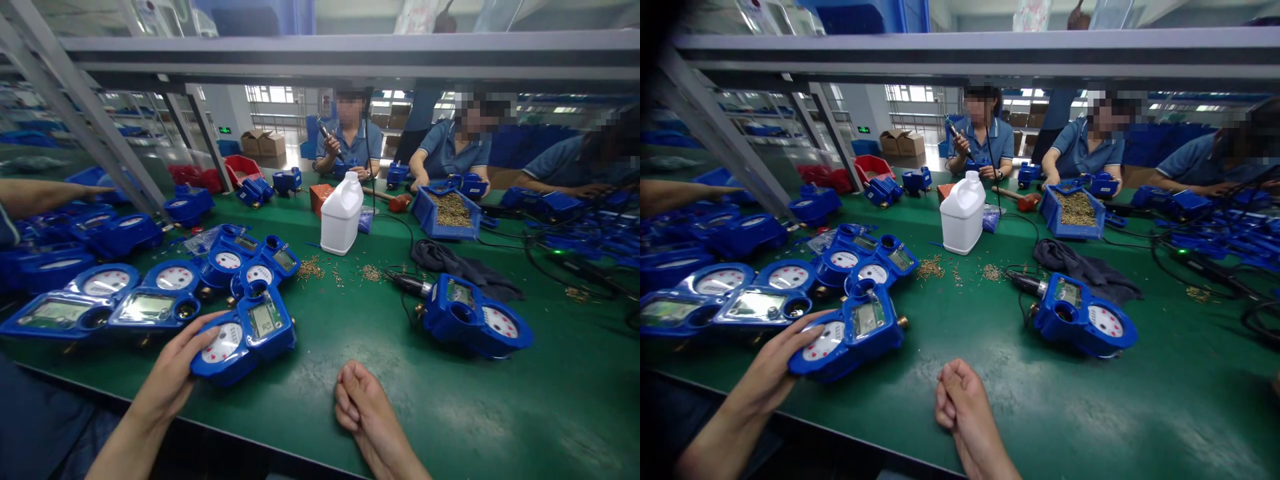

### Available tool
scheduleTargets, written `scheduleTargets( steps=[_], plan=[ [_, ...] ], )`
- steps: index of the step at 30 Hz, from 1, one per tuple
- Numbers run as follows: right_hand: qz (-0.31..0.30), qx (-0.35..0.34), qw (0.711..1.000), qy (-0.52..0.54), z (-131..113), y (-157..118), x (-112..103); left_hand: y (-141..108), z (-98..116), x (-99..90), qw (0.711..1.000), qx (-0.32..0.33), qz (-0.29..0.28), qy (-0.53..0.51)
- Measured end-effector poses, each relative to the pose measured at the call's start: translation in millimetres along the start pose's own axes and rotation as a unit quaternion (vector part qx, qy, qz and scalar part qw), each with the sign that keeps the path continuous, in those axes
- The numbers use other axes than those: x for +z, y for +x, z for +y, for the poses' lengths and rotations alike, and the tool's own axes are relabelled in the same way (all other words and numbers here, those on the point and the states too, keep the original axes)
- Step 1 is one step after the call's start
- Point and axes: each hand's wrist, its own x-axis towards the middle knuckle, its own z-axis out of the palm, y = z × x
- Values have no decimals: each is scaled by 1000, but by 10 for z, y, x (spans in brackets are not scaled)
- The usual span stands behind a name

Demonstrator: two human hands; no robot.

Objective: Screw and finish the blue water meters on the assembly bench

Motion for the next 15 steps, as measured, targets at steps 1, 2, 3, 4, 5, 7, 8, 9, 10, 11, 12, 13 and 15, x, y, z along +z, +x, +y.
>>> scheduleTargets(
  steps=[1,2,3,4,5,7,8,9,10,11,12,13,15],
  plan=[
    [6,-8,1000,0,1,-6,-10,56,25,15,1000,7,-11,6],
    [13,-14,1000,-1,-1,-14,-22,110,50,30,1000,11,-23,15],
    [19,-21,1000,-1,-4,-24,-34,160,74,43,999,14,-35,23],
    [24,-25,999,-1,-10,-35,-48,204,96,54,998,17,-45,29],
    [29,-29,999,-1,-17,-47,-62,241,114,60,998,17,-54,36],
    [36,-33,999,1,-41,-73,-92,294,133,57,996,11,-70,48],
    [38,-33,999,3,-57,-87,-105,309,133,48,996,5,-74,57],
    [40,-32,999,5,-76,-103,-116,315,129,36,995,5,-68,76],
    [41,-31,999,8,-97,-119,-125,312,122,23,993,10,-52,102],
    [42,-30,999,13,-121,-136,-131,303,116,12,991,21,-29,130],
    [43,-30,998,20,-146,-153,-135,286,112,5,987,35,-2,156],
    [43,-31,998,29,-171,-169,-137,264,114,3,982,50,22,179],
    [43,-32,998,45,-218,-196,-138,206,141,19,972,74,56,217]
  ],
)
